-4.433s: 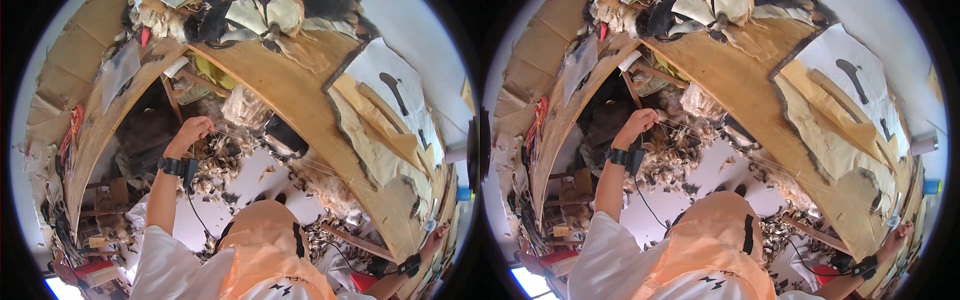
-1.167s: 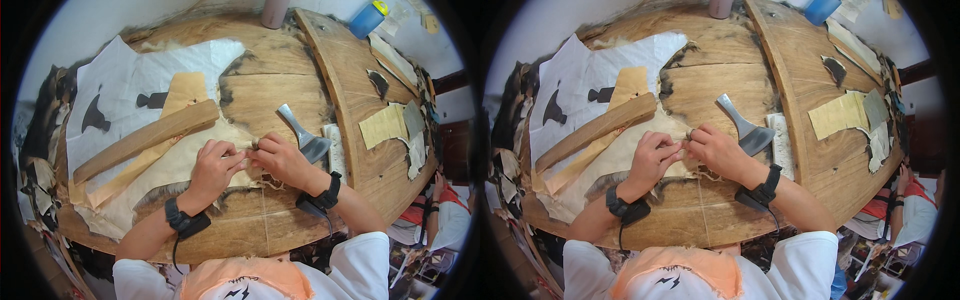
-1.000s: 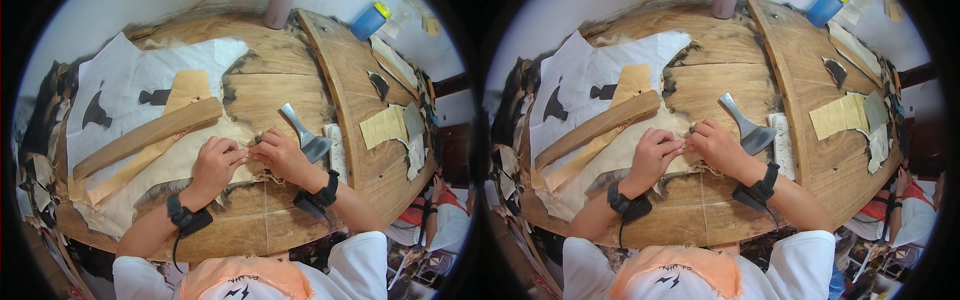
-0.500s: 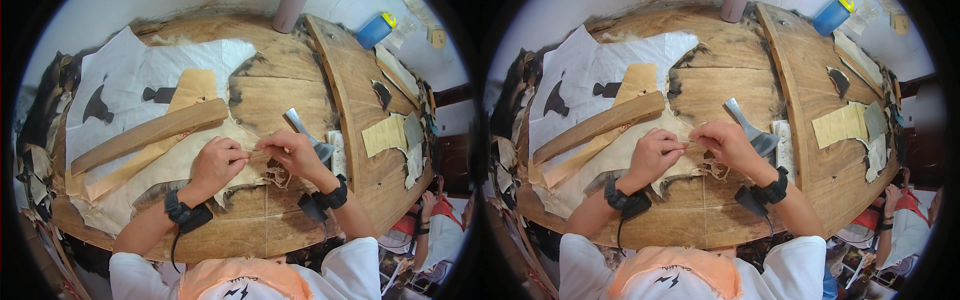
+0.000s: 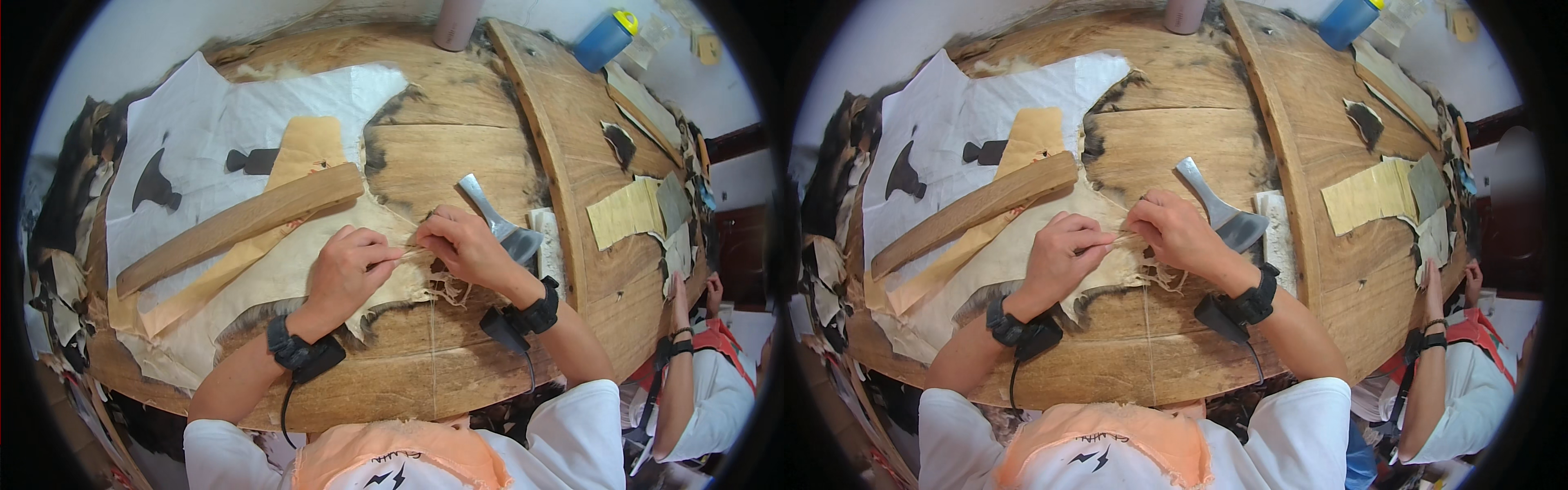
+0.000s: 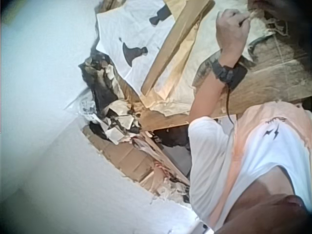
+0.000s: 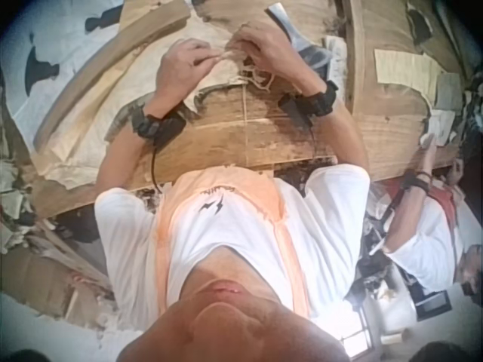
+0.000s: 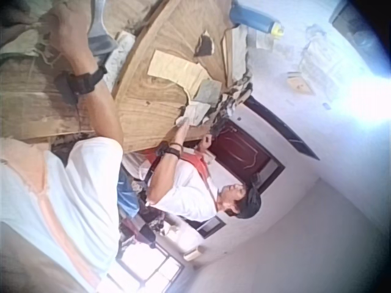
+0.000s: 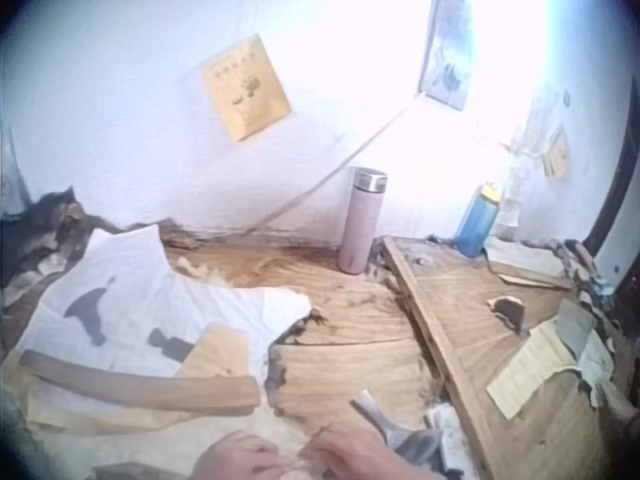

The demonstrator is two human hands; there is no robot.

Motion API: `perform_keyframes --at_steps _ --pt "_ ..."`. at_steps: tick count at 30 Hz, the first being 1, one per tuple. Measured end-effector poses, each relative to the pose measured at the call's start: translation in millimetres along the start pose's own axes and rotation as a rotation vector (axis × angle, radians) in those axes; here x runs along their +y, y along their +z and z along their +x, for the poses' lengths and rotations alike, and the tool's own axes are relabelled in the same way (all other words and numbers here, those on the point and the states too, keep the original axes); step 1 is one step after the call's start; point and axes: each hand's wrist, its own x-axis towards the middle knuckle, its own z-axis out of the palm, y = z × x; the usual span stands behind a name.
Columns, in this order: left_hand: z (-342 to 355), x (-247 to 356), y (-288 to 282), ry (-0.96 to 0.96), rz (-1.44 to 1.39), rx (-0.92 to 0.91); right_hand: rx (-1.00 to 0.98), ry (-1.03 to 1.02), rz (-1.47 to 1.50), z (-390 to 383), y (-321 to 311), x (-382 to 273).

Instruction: Cutting and hand-sewing leather and fur pieces at a workshop table.

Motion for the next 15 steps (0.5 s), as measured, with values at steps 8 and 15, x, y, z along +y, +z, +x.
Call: perform_keyframes --at_steps 8,15 --pt "0 0 -1 0.054 0.008 0.026 -0.019 -0.150 -0.284 10 3 -6" --pt "-1 2 -1 0.019 0.025 0.031 -0.134 -0.196 -0.338 11 6 -9"
